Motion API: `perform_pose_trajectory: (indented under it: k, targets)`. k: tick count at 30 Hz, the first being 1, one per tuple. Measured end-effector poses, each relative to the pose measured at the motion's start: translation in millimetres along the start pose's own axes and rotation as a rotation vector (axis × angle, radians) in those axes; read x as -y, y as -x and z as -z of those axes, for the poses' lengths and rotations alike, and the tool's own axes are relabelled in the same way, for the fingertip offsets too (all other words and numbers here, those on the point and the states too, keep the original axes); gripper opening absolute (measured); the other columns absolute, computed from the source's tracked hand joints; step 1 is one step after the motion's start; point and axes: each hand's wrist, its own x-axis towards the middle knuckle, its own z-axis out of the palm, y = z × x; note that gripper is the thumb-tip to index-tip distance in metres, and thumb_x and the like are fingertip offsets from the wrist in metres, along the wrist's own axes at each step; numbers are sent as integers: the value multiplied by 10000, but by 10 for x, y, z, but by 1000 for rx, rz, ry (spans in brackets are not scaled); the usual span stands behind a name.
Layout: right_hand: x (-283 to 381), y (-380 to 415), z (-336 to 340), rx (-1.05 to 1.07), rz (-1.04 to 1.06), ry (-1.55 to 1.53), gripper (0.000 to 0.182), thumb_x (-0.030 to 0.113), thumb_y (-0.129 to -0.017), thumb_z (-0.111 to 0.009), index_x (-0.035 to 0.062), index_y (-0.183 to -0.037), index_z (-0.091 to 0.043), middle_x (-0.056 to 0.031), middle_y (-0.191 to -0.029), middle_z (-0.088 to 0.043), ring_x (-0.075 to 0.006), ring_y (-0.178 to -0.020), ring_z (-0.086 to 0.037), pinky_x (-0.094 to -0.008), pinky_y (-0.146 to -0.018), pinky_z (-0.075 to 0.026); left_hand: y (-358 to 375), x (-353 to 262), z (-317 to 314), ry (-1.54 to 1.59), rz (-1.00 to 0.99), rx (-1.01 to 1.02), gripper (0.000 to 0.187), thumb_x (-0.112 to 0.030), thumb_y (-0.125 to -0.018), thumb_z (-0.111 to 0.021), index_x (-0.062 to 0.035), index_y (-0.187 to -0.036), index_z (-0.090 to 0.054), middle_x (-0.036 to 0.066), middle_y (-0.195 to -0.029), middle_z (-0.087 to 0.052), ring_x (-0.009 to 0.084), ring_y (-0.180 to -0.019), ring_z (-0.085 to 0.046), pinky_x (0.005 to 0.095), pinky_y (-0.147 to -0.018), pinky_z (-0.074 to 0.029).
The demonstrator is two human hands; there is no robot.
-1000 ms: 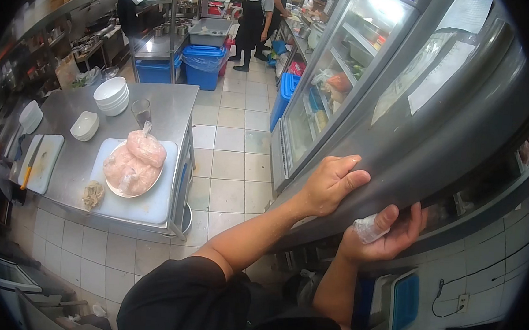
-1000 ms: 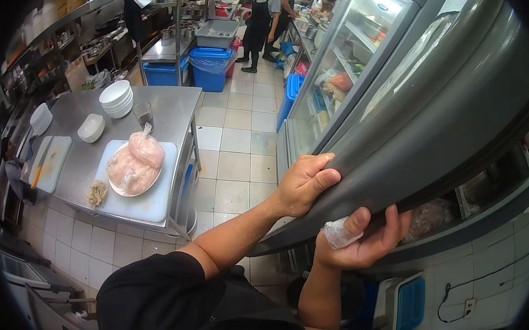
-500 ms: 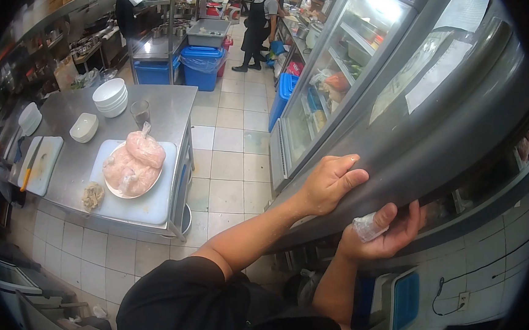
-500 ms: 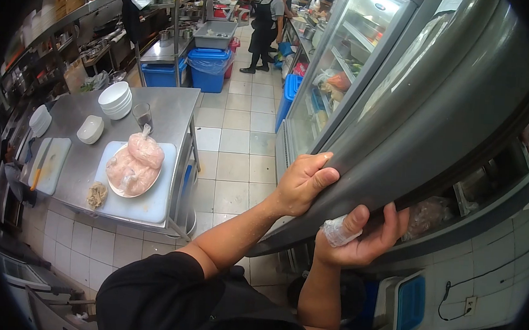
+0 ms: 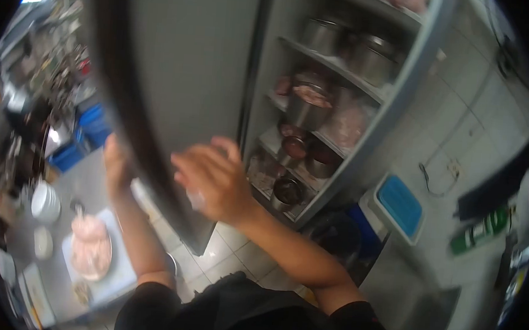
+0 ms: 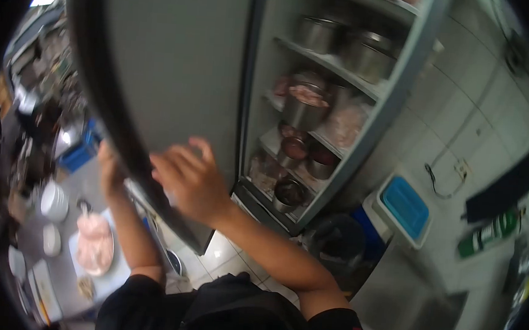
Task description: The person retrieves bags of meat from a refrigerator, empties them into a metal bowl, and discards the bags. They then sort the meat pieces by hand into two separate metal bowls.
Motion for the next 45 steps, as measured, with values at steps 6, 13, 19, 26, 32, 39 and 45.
perform_pose_trajectory:
  k: [6,13,19,26,32,39,45]
  targets:
    - [-110,1658,410,192,-591,15,151,165,-866,-680,62,-973,-658,-103,-963,-687,-298,-925,-651,-461,-895,-438,-45,-467,61,-57,243,-302,577,-443,-1037,-429,-33,-1444,-429,80,-1392,-520,220,-1256,-513,339,-1041,-402]
    - [-199,2987,933,372,-1152,22,254,253,-847,-728,14,-918,-679,-176,-874,-699,-357,-792,-677,-418,-702,-533,-170,417,900,-200,238,-519,737,-646,-986,-337,-101,-1477,-402,73,-1456,-467,261,-1308,-463,381,-1098,-346]
    - [-561,2802,899,268,-1203,2,259,194,-828,-752,-12,-961,-669,-180,-859,-702,-322,-766,-687,-388,-687,-535,-158,1069,1165,-350,247,-815,623,-571,-1005,-344,-71,-1317,-547,69,-1164,-618,231,-1038,-609,350,-896,-495]
    - [-1385,2512,564,266,-1238,190,286,172,-813,-767,-13,-1009,-672,-154,-833,-694,-280,-745,-681,-369,-689,-537,558,2231,1690,-385,489,-1148,624,-507,-1012,-354,-6,-1334,-541,132,-1200,-646,297,-1061,-633,422,-877,-537]
    - [-2385,1457,883,92,-1133,654,390,217,-856,-733,21,-1183,-651,-158,-1049,-692,-260,-966,-659,-364,-860,-510,721,2642,1763,-447,537,-1147,610,-433,-1044,-269,35,-1402,-423,205,-1364,-513,354,-1145,-583,482,-941,-542]
    - [-3887,801,1394,-40,-917,787,525,266,-865,-721,69,-1328,-575,-174,-1254,-637,-254,-1098,-628,-337,-933,-481,1110,3325,2429,-465,444,-1188,597,-441,-1026,-293,-18,-1436,-390,217,-1422,-472,381,-1207,-545,518,-988,-491]
    - [-4644,776,1531,146,-1202,1069,684,507,-749,-774,136,-1299,-608,-177,-1250,-643,-338,-1158,-610,-376,-968,-464,1560,3733,2494,-509,856,-1279,725,-581,-985,-270,-45,-1461,-376,190,-1451,-443,359,-1255,-484,562,-1012,-408]
